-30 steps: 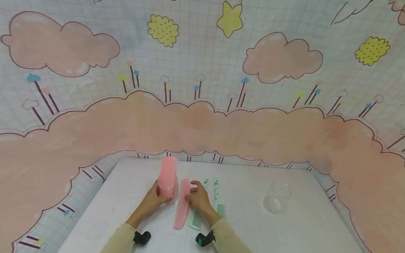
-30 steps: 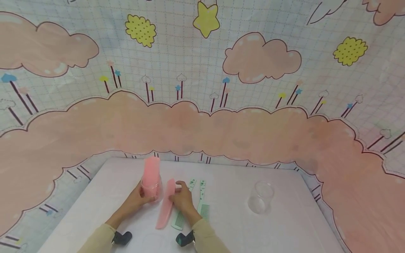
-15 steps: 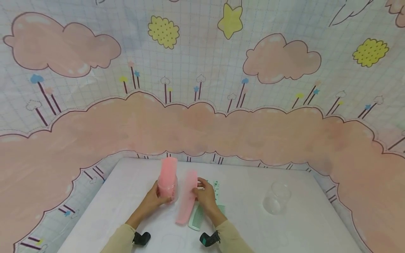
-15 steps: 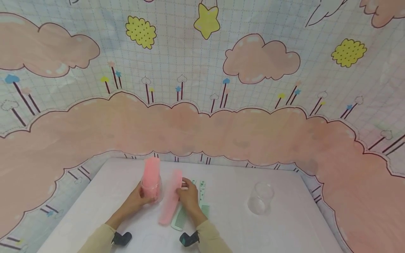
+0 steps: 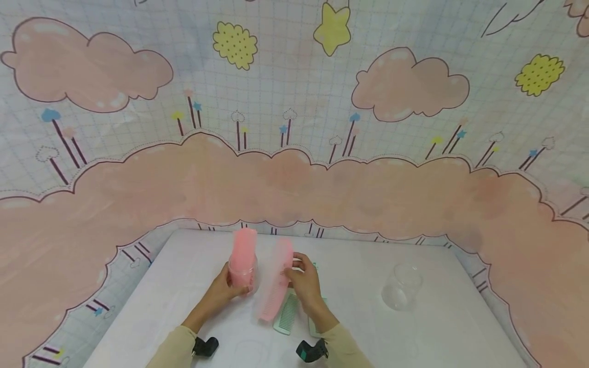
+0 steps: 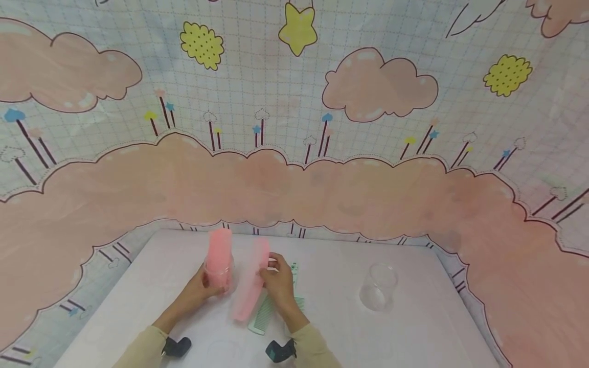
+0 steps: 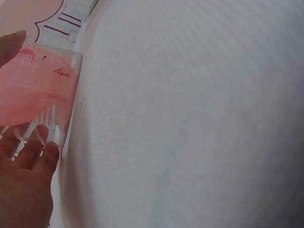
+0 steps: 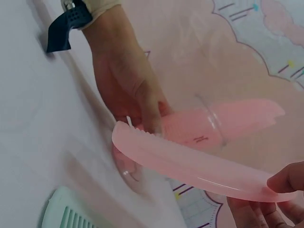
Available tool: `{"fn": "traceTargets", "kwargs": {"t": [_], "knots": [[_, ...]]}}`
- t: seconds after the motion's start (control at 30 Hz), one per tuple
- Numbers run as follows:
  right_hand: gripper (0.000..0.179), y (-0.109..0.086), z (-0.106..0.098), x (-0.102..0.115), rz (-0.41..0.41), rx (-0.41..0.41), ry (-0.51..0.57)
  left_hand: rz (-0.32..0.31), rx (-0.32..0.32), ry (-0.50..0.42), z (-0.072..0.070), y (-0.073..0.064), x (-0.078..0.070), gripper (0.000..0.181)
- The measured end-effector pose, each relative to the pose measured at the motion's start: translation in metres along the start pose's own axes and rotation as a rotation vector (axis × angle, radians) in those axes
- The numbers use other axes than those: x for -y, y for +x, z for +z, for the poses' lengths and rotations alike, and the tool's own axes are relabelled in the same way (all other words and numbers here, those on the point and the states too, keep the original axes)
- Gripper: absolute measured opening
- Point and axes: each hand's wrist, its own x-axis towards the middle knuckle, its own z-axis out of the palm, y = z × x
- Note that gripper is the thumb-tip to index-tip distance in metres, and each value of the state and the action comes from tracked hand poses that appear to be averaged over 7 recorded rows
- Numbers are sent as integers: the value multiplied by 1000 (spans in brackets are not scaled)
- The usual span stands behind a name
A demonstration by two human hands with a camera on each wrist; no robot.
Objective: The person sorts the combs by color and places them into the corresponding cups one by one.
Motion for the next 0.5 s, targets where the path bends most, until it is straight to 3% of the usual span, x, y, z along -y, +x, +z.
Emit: {"fn": "traceTargets", "kwargs": {"t": [0.5], "knots": [[40, -6, -8, 30, -65, -4, 89, 34, 8, -12, 0, 0, 0, 100]]}}
